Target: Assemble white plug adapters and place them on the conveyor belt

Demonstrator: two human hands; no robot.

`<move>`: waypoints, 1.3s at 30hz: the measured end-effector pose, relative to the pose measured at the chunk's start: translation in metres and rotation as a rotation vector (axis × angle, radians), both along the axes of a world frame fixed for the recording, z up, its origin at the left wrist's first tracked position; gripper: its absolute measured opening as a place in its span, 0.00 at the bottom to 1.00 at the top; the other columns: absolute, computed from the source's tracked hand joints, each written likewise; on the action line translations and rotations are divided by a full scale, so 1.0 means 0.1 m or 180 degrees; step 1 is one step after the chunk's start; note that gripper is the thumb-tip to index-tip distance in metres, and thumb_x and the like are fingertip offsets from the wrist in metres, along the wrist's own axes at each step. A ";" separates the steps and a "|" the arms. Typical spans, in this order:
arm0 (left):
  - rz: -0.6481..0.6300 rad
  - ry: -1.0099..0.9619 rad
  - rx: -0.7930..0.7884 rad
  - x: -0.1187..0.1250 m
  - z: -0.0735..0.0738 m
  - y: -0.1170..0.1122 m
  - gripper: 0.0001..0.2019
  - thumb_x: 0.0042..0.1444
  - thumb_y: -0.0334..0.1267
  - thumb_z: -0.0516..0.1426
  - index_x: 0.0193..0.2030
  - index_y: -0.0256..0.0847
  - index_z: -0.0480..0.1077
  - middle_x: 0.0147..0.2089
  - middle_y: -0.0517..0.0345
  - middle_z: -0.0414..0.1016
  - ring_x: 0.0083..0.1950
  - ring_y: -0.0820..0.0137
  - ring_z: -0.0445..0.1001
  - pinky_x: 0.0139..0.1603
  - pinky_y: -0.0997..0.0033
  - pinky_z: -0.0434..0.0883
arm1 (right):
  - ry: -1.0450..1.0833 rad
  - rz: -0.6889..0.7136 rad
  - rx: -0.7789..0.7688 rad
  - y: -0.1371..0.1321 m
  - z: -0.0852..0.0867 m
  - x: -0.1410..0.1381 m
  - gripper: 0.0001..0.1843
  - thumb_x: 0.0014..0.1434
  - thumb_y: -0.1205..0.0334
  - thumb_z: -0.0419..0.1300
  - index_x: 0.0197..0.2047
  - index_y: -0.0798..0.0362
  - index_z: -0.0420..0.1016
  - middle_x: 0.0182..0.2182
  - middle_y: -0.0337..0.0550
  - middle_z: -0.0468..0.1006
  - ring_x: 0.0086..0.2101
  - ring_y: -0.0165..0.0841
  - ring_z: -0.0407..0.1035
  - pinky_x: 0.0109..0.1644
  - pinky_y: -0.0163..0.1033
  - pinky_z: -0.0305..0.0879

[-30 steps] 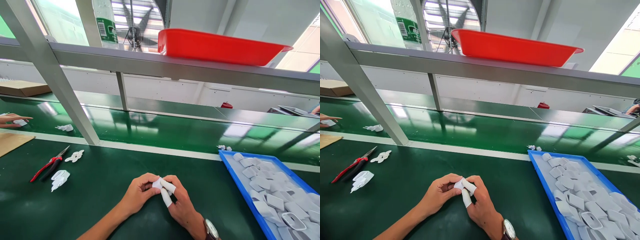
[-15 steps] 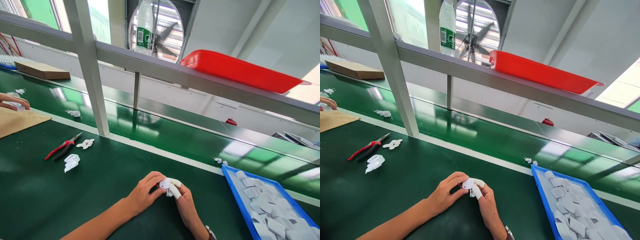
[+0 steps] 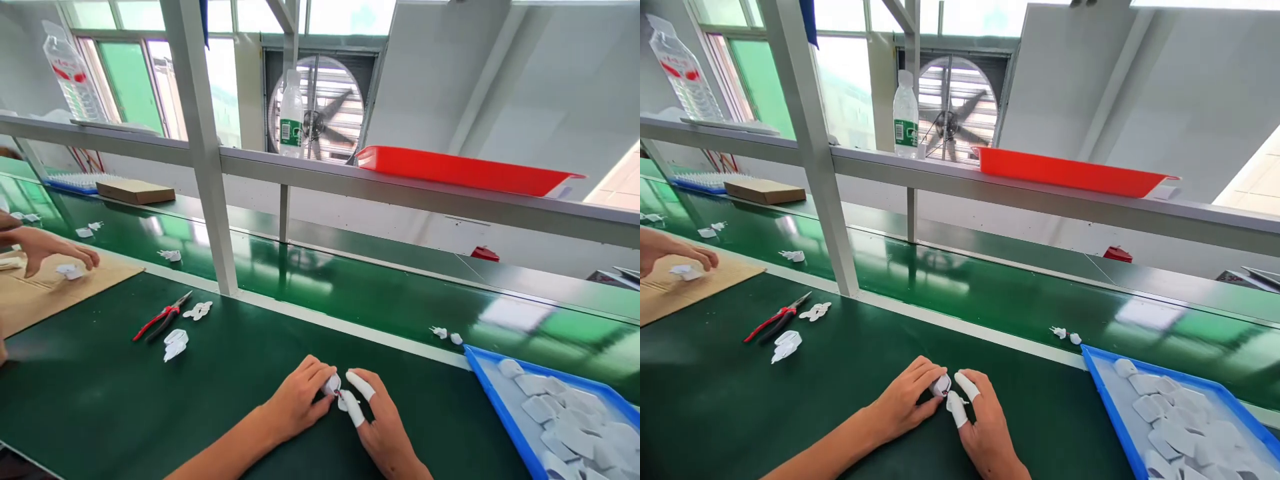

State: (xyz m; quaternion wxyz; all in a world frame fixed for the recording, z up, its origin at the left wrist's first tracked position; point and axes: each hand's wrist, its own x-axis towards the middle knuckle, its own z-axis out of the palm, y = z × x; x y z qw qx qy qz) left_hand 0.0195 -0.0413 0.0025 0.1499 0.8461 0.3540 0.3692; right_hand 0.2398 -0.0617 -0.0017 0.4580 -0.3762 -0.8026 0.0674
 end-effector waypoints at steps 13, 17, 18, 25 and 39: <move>0.1311 -0.0159 -0.0485 -0.10 0.22 1.40 0.09 0.59 0.37 0.63 0.45 0.37 0.74 0.42 0.55 0.77 0.41 0.64 0.77 0.46 0.60 0.76 | -0.0562 0.0136 0.0443 0.01 -0.14 -0.09 0.11 0.64 0.72 0.50 0.41 0.50 0.71 0.38 0.48 0.79 0.35 0.40 0.74 0.37 0.45 0.75; 0.1542 -0.0210 -0.0535 -0.11 0.20 1.82 0.14 0.67 0.44 0.59 0.51 0.36 0.73 0.50 0.54 0.76 0.47 0.61 0.78 0.48 0.58 0.78 | -0.0593 0.0074 0.0736 0.09 -0.24 -0.07 0.11 0.66 0.71 0.49 0.35 0.49 0.69 0.34 0.46 0.78 0.34 0.38 0.74 0.36 0.42 0.74; 0.1571 -0.0208 -0.0558 -0.13 0.19 1.87 0.15 0.67 0.44 0.60 0.52 0.36 0.73 0.51 0.53 0.76 0.48 0.60 0.78 0.48 0.57 0.78 | -0.0610 0.0055 0.0737 0.11 -0.27 -0.06 0.11 0.67 0.71 0.50 0.35 0.49 0.69 0.34 0.46 0.79 0.34 0.37 0.74 0.36 0.41 0.74; 0.1774 -0.0183 -0.0621 -0.27 0.24 1.75 0.19 0.64 0.39 0.62 0.59 0.37 0.68 0.57 0.48 0.73 0.55 0.56 0.76 0.55 0.50 0.75 | -0.0582 0.0181 0.0546 0.12 -0.33 -0.04 0.09 0.66 0.66 0.54 0.33 0.48 0.70 0.35 0.46 0.79 0.33 0.39 0.72 0.35 0.43 0.71; -0.0307 0.0634 -0.0112 -0.07 0.00 0.06 0.17 0.59 0.32 0.60 0.54 0.50 0.76 0.56 0.53 0.78 0.58 0.56 0.75 0.61 0.55 0.74 | -0.1456 -0.0208 -0.0157 0.20 -0.13 0.15 0.05 0.64 0.68 0.59 0.35 0.52 0.73 0.38 0.43 0.79 0.37 0.35 0.71 0.43 0.40 0.68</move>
